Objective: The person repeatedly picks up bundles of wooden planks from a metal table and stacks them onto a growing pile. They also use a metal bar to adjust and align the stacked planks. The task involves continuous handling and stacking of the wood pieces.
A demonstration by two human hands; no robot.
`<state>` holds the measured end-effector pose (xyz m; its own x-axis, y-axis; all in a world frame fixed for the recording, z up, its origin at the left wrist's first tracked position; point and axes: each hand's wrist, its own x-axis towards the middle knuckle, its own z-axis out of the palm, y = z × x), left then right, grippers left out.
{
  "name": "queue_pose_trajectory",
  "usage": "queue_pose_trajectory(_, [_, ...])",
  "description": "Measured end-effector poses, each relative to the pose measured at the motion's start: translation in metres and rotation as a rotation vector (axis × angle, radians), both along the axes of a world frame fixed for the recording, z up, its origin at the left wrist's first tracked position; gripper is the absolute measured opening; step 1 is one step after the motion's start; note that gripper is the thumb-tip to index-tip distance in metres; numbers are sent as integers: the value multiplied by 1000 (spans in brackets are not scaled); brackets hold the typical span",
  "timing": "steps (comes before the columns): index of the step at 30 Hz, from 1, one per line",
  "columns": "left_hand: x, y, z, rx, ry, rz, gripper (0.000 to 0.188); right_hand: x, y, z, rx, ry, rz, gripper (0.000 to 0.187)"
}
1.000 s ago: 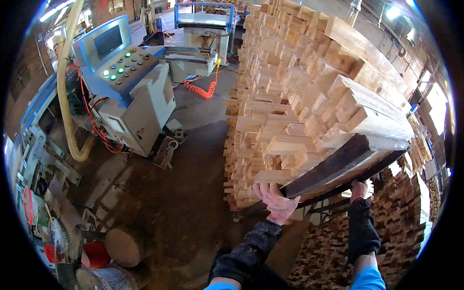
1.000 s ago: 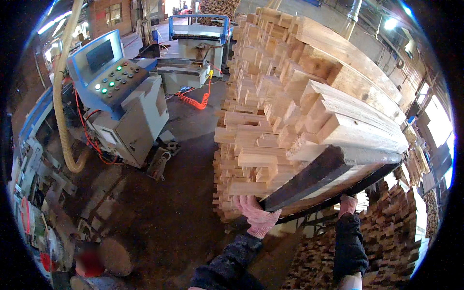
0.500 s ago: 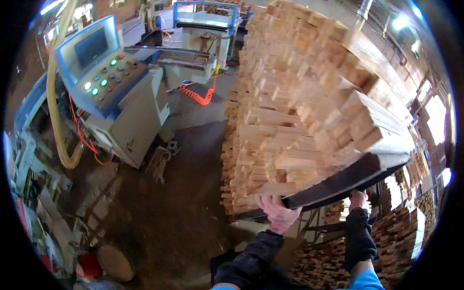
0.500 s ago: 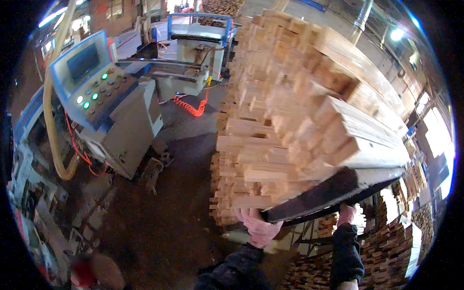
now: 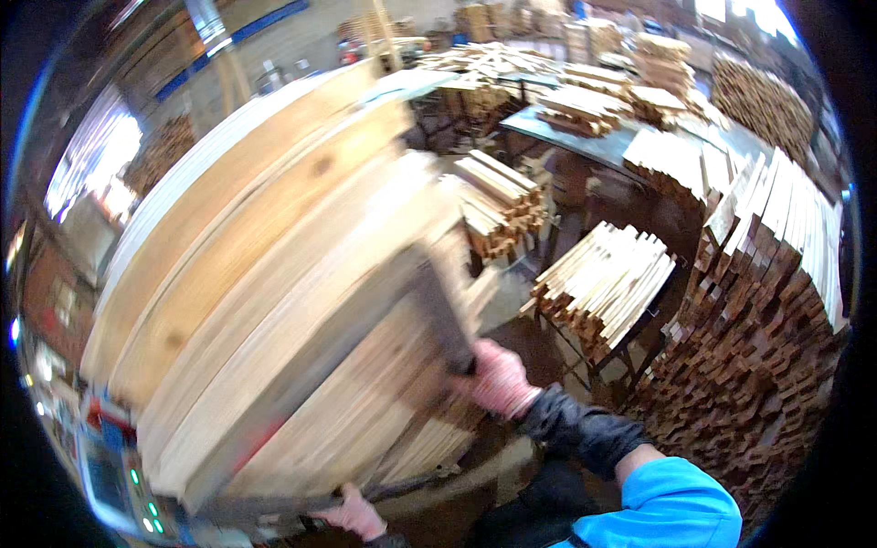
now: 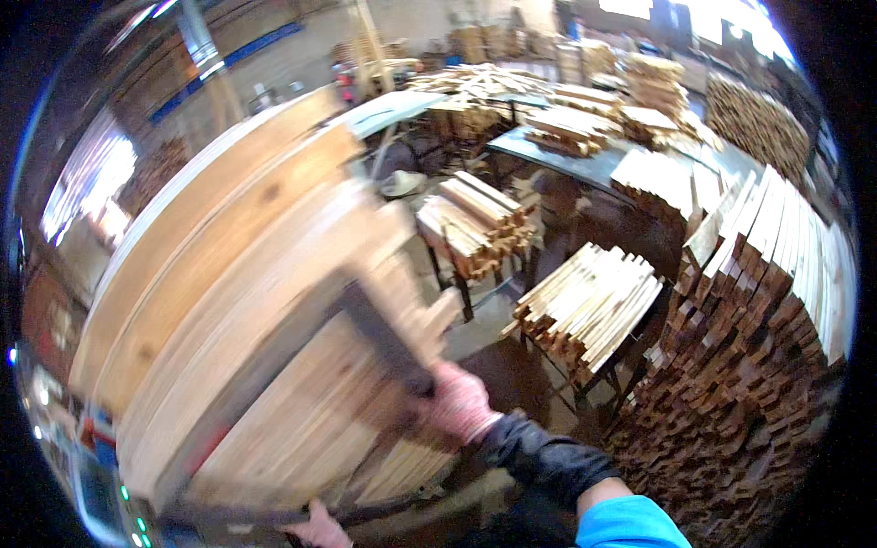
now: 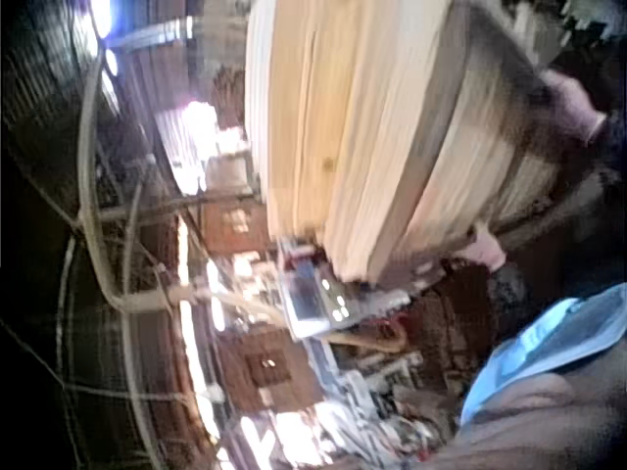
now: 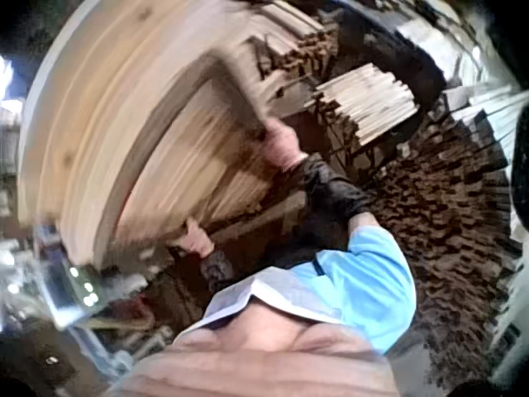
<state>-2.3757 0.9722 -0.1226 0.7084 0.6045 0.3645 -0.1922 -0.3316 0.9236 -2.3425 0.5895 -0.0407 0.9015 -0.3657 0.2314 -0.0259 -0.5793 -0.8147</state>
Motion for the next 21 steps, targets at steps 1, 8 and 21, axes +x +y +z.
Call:
queue_pose_trajectory(1, [14, -2, 4, 3, 34, 6, 95, 7, -5, 5, 1, -16, 63, 64])
queue_pose_trajectory(8, [41, 28, 29, 367, 682, 162, 69, 69, -6, -26, 111, -35, 266, 51])
queue_pose_trajectory(21, [158, 45, 34, 1, 349, 10, 70, 173, 26, -44, 125, -41, 304, 56])
